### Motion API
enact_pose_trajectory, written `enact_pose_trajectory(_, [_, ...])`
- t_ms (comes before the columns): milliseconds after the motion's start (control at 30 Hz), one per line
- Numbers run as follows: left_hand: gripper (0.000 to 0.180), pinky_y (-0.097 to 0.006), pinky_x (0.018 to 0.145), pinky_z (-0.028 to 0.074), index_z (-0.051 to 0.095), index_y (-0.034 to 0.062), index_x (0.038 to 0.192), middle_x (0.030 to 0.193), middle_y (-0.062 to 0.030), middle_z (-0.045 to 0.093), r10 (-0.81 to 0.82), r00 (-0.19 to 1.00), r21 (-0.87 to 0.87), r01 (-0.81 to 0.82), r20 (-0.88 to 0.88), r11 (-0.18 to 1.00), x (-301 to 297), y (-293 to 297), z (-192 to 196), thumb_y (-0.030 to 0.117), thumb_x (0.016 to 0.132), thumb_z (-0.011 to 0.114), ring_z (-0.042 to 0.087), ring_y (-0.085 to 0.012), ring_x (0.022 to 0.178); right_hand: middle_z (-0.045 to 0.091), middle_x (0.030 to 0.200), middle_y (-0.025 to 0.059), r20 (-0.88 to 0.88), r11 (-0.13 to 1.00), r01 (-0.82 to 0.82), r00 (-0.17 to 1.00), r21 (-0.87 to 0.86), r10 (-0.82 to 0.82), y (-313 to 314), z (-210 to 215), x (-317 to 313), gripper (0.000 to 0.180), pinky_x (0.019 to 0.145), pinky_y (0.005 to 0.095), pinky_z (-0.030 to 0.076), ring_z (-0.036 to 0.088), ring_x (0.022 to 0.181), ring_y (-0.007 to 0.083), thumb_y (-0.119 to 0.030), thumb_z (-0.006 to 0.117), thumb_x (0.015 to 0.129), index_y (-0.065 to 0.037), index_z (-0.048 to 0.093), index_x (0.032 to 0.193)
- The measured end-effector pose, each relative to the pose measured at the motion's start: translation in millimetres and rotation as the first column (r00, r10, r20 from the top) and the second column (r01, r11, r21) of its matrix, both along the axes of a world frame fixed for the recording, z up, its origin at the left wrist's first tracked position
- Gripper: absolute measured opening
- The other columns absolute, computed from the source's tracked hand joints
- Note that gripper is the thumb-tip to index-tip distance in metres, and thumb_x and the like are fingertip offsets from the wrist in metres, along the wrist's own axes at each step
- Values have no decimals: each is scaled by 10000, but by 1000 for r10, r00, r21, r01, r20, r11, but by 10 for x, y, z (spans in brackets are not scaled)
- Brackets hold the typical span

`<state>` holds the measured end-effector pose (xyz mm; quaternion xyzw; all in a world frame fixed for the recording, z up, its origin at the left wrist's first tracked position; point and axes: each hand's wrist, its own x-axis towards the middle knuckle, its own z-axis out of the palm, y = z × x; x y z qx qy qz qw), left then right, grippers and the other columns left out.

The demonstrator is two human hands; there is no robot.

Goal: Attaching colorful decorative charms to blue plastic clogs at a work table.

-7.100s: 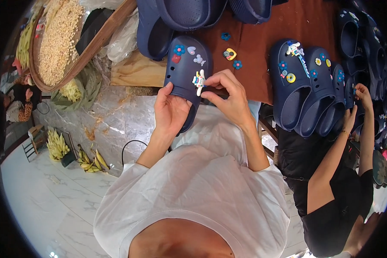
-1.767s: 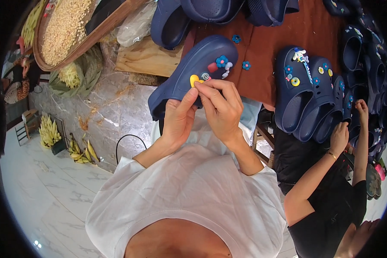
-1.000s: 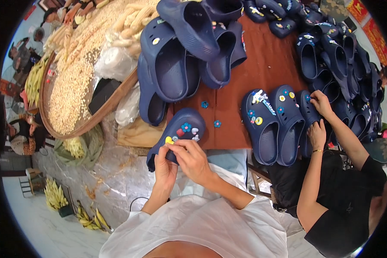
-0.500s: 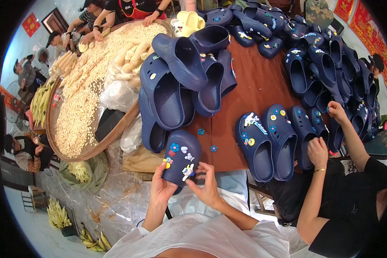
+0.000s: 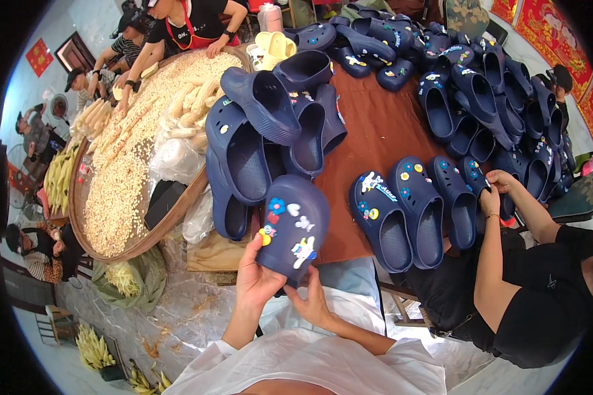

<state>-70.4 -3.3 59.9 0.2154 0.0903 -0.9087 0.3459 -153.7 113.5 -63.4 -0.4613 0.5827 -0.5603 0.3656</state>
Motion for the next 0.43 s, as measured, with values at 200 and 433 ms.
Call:
enact_pose_trajectory(200, [461,-435,1116,373,420,17,1373,1415,-143,452,-102,994,-305,106,29,946,-263,255,112,173,972,586,463,-244,1300,528,1243,175,66,960,181,983,-214,-170,-192,112,-230,471,923,358,456,553,1089,241,-153,474,986,41,312,1383])
enact_pose_trajectory(433, [259,-365,991,484,572,-30,1209,1226,-154,625,221,811,-816,443,541,372,94,351,-87,24,956,557,620,-252,1122,489,1332,227,429,972,195,895,-128,-123,-556,911,-936,514,1047,446,415,503,1255,332,-209,351,1028,-31,189,1483])
